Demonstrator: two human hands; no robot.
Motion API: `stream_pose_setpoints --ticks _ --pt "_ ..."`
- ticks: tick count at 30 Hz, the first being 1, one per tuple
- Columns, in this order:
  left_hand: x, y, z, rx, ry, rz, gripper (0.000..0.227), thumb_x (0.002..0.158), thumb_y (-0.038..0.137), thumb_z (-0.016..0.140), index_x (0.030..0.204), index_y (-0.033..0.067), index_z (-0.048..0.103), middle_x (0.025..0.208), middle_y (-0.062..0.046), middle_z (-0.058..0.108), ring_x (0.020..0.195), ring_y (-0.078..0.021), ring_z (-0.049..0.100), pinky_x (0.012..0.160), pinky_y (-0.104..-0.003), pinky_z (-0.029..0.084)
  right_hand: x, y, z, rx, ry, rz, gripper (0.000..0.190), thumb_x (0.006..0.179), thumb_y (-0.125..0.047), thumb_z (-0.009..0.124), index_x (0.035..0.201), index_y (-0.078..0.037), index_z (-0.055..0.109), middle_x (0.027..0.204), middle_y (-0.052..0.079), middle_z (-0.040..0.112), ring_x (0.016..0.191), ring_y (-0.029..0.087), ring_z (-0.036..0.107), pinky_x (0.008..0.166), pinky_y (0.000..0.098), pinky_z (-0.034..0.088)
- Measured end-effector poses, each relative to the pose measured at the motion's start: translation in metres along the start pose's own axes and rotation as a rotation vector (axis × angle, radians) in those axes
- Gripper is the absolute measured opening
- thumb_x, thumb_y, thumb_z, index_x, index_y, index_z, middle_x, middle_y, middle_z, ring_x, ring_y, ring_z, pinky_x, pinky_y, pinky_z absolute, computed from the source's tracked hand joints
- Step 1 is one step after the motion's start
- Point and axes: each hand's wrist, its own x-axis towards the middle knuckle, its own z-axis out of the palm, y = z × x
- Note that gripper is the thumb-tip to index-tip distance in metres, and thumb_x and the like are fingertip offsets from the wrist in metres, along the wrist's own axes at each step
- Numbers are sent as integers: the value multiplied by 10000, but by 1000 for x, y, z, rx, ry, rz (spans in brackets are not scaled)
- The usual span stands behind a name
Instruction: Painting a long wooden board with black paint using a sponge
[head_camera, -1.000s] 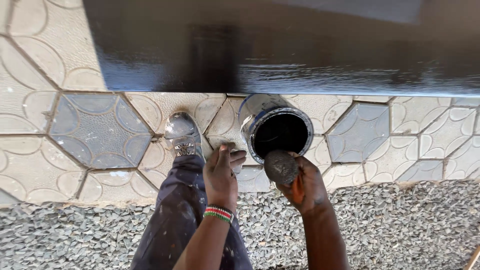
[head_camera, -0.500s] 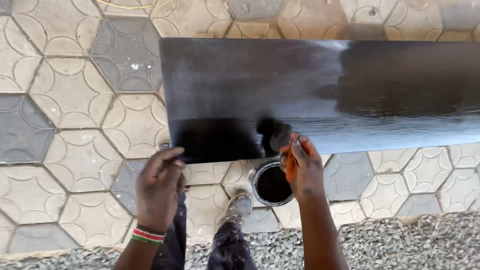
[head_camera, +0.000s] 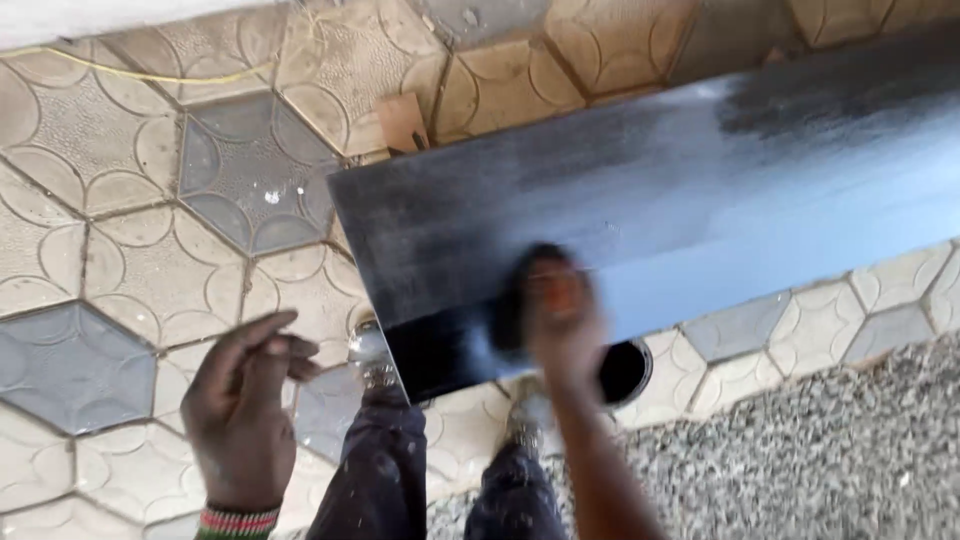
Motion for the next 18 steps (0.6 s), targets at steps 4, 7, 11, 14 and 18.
stream_pose_setpoints --ticks 4,7,11,14,18 --pt "6 37 44 32 -86 43 271 1195 72 657 1367 -41 832 658 -137 628 532 -181 586 567 -310 508 -68 -133 6 247 -116 -335 263 1026 -121 807 1272 -188 872 1155 57 839 922 306 805 738 431 645" --pt "1 38 61 109 -132 50 237 1198 116 693 1275 -23 869 586 -17 434 508 -109 394 505 -298 338 -42 -66 4 147 -175 -257 313 1001 -169 815 1299 -238 879 1132 81 805 931 366 763 707 511 594" --pt "4 15 52 231 -101 34 231 1223 134 700 1290 0 875 709 -44 557 701 -127 519 651 -280 396 97 247 -14 141 -13 -78 202 1243 -175 578 1203 -135 772 1066 13 796 883 158 738 690 274 539" --pt "14 5 51 106 -101 4 224 1276 75 647 1383 -56 794 962 -115 693 658 -118 467 624 -245 346 236 252 -151 -28 -19 -198 199 1137 -43 797 1238 -127 946 1079 88 855 947 246 748 825 419 567" --pt "21 -4 53 99 23 -68 181 1282 157 698 1375 59 819 1099 -85 804 857 -65 654 782 -183 546 188 188 -118 44 -71 -81 210 1078 -56 772 1208 -160 898 1057 49 873 953 222 816 869 404 618"
